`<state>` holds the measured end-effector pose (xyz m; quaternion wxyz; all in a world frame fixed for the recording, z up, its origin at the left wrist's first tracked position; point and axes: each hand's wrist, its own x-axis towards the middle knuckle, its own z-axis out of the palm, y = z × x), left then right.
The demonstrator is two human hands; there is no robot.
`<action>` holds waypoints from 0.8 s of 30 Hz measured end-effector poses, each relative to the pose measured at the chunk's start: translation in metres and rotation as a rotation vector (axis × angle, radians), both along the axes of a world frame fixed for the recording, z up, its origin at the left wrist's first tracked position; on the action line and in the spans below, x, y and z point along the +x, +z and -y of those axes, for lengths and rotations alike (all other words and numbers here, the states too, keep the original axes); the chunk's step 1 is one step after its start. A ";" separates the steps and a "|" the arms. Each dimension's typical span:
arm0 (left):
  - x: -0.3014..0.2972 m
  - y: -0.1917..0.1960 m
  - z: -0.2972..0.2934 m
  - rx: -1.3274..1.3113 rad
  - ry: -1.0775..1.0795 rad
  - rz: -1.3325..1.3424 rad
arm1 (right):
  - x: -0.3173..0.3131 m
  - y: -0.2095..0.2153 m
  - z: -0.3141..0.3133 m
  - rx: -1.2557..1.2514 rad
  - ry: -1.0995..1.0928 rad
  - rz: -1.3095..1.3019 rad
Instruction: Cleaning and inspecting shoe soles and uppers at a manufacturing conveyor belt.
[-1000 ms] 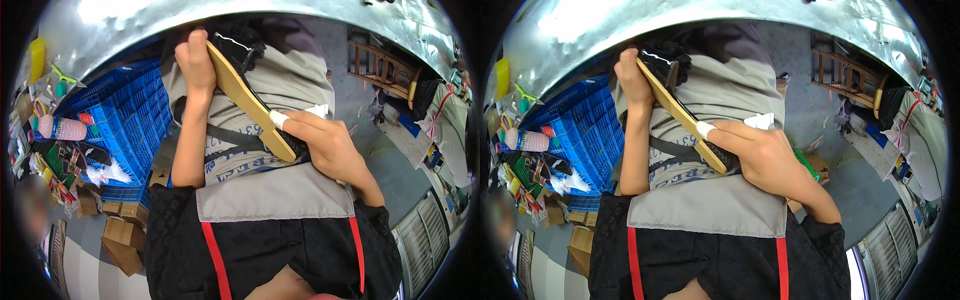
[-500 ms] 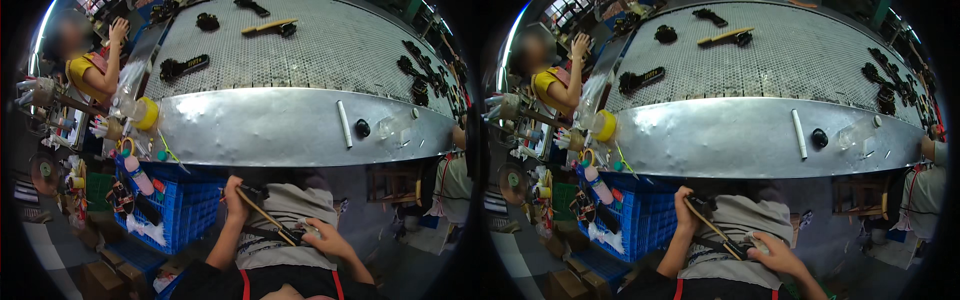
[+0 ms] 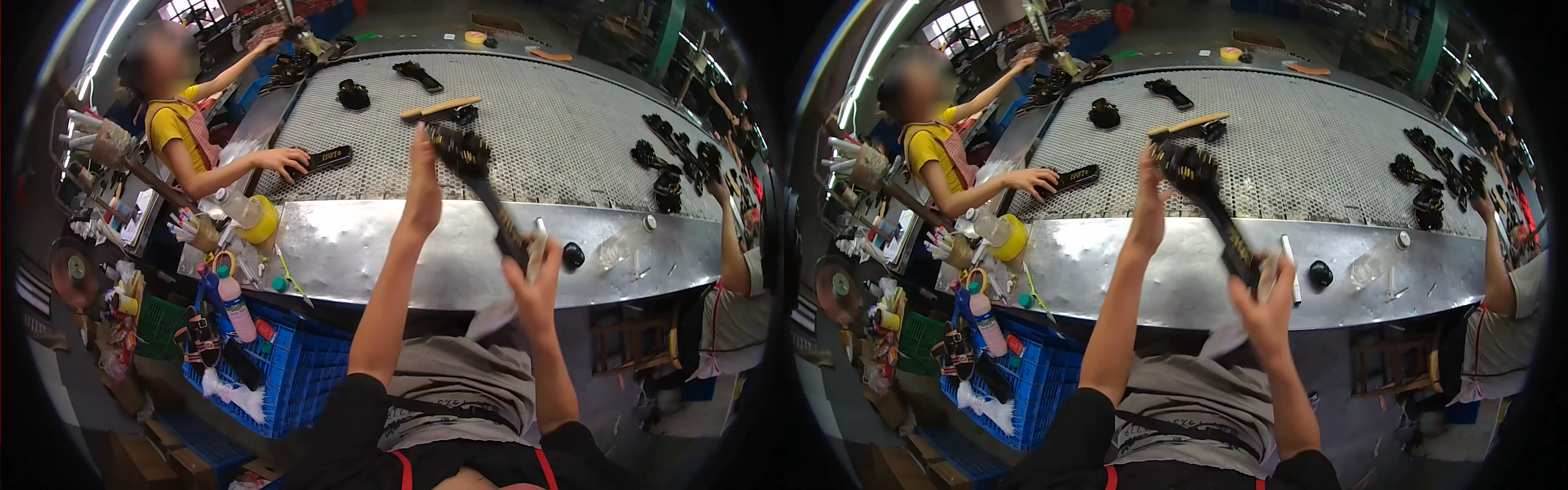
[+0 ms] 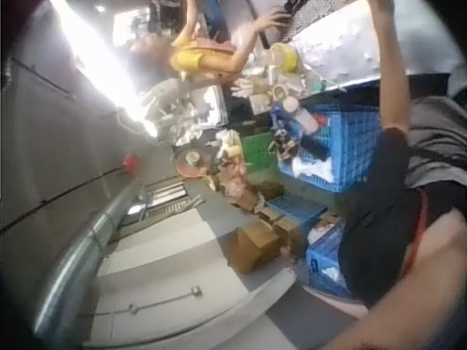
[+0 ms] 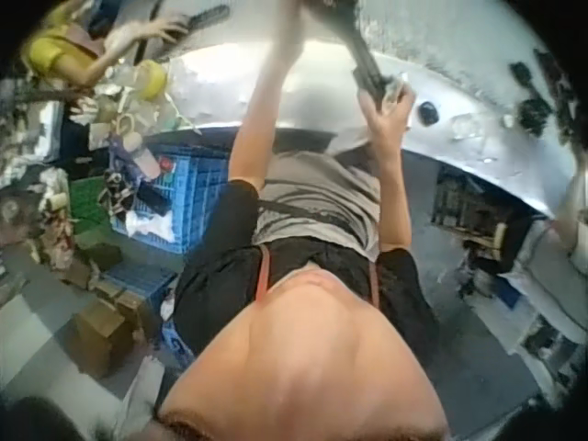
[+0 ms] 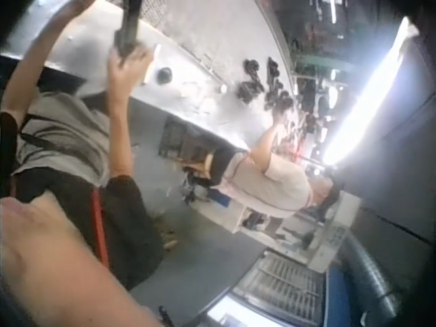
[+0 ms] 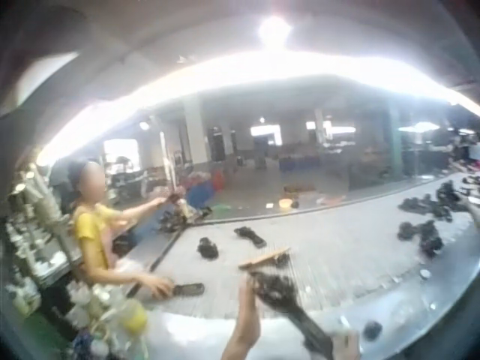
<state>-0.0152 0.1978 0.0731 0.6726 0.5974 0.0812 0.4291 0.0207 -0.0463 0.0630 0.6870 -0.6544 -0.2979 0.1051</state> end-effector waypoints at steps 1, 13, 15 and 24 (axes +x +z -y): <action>0.010 0.000 0.003 0.003 0.002 0.010 | 0.025 0.004 -0.021 -0.057 -0.120 0.163; -0.091 -0.100 0.088 1.154 0.288 -0.793 | 0.007 -0.076 -0.031 -0.316 -0.016 0.209; -0.101 -0.100 0.085 1.122 0.229 -0.836 | -0.005 -0.076 -0.028 -0.217 -0.019 0.256; -0.099 -0.086 0.080 1.053 0.225 -0.911 | 0.000 -0.069 -0.034 -0.157 0.087 0.036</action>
